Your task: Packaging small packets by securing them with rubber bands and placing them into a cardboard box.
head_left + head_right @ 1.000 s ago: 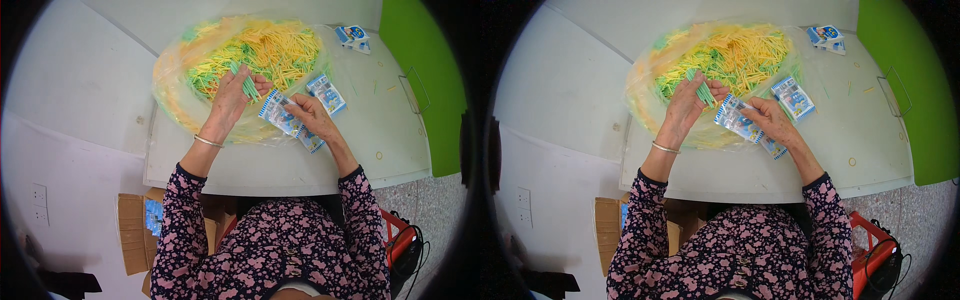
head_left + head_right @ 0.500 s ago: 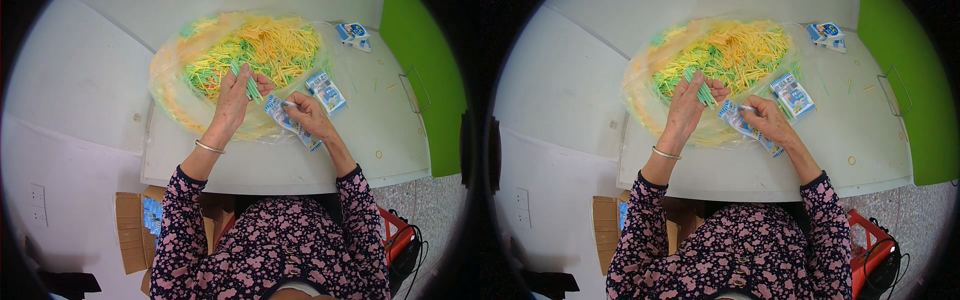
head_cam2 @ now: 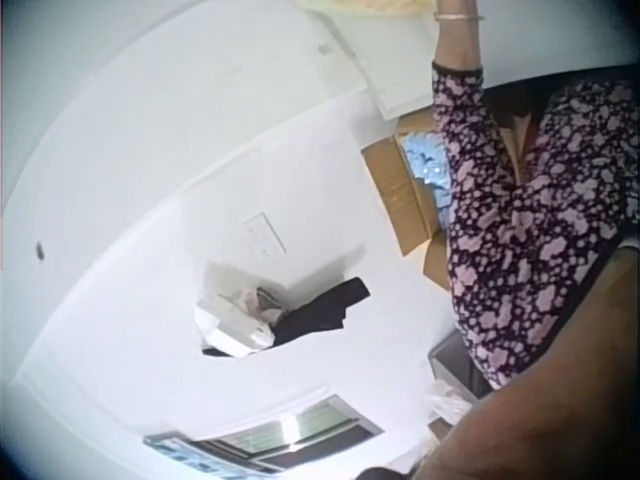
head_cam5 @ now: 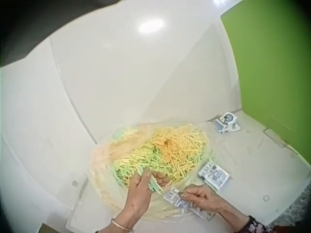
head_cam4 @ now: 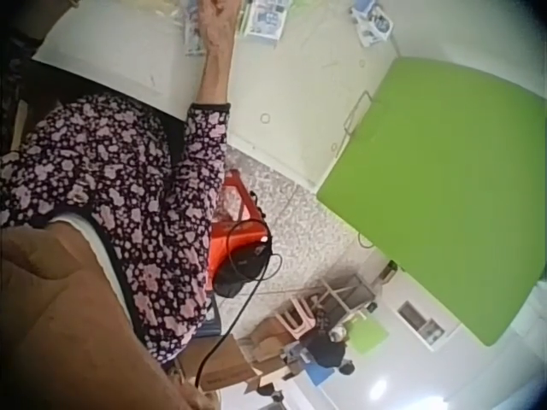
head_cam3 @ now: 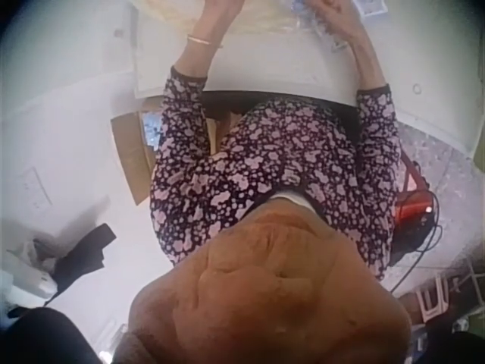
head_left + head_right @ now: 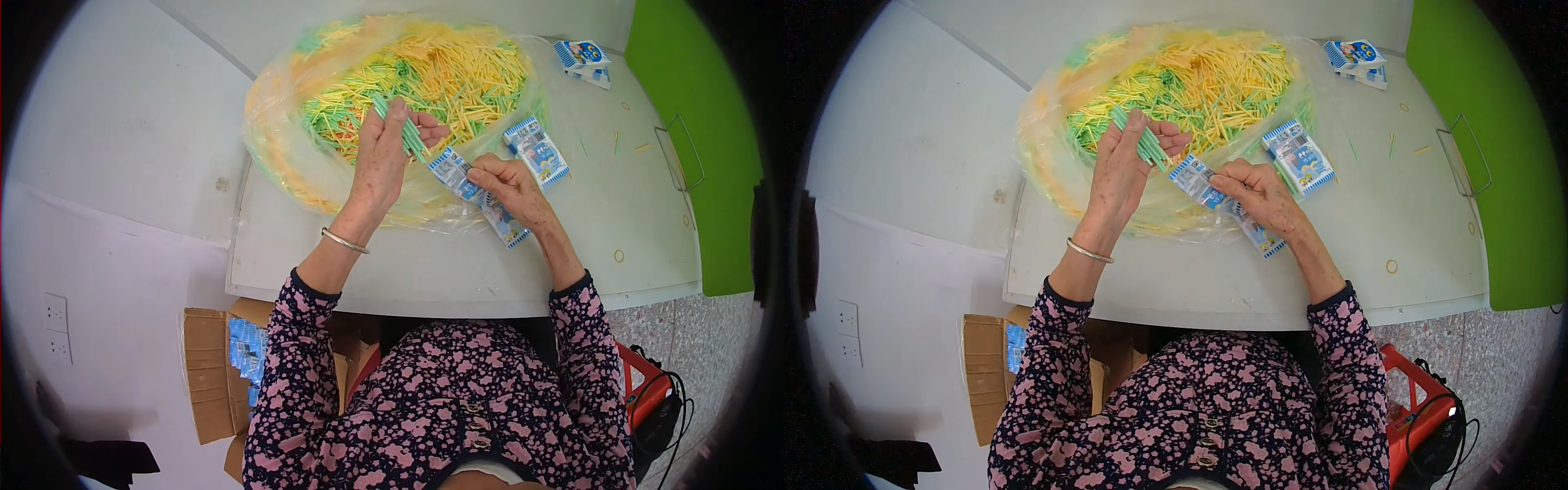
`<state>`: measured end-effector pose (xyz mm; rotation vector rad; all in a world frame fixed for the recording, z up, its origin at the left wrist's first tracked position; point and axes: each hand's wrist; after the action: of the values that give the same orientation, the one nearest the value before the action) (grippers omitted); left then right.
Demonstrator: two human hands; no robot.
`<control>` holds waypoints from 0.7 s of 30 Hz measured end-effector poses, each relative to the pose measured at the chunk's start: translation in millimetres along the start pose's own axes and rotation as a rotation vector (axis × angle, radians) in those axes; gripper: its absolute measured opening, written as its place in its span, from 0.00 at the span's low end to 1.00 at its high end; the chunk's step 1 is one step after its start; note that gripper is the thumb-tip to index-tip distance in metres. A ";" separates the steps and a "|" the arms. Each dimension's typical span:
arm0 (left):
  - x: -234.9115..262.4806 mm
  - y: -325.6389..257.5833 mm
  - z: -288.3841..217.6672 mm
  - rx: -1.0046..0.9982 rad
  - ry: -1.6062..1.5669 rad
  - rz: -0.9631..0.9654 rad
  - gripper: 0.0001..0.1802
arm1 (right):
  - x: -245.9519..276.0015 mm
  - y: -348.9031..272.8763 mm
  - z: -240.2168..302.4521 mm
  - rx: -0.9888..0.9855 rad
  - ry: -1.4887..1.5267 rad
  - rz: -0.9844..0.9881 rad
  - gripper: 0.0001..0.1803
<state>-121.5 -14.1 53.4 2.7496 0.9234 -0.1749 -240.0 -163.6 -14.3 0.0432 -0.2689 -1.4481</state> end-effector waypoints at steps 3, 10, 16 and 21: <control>2.2 -1.4 2.0 0.014 0.004 0.047 0.14 | -1.8 0.7 -1.7 0.021 -0.017 0.025 0.11; -4.7 -5.6 -1.0 0.015 0.033 0.051 0.14 | -4.0 1.6 -3.9 0.039 0.001 -0.017 0.11; -8.3 -8.6 -13.7 -0.050 0.119 0.008 0.16 | -0.2 0.7 -2.1 -0.006 -0.060 0.008 0.11; -7.9 -11.0 0.9 -0.031 0.128 0.048 0.18 | -4.7 2.8 -1.7 0.031 -0.053 0.018 0.10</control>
<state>-134.5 -10.4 52.0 2.7782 0.8826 0.0234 -237.4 -158.9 -16.2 0.0276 -0.3348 -1.4289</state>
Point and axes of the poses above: each hand's wrist, its own y-axis towards the middle knuckle, its own x-axis out of the back of the hand, z = x × y, and after that the axes turned 14 degrees about z, right-handed
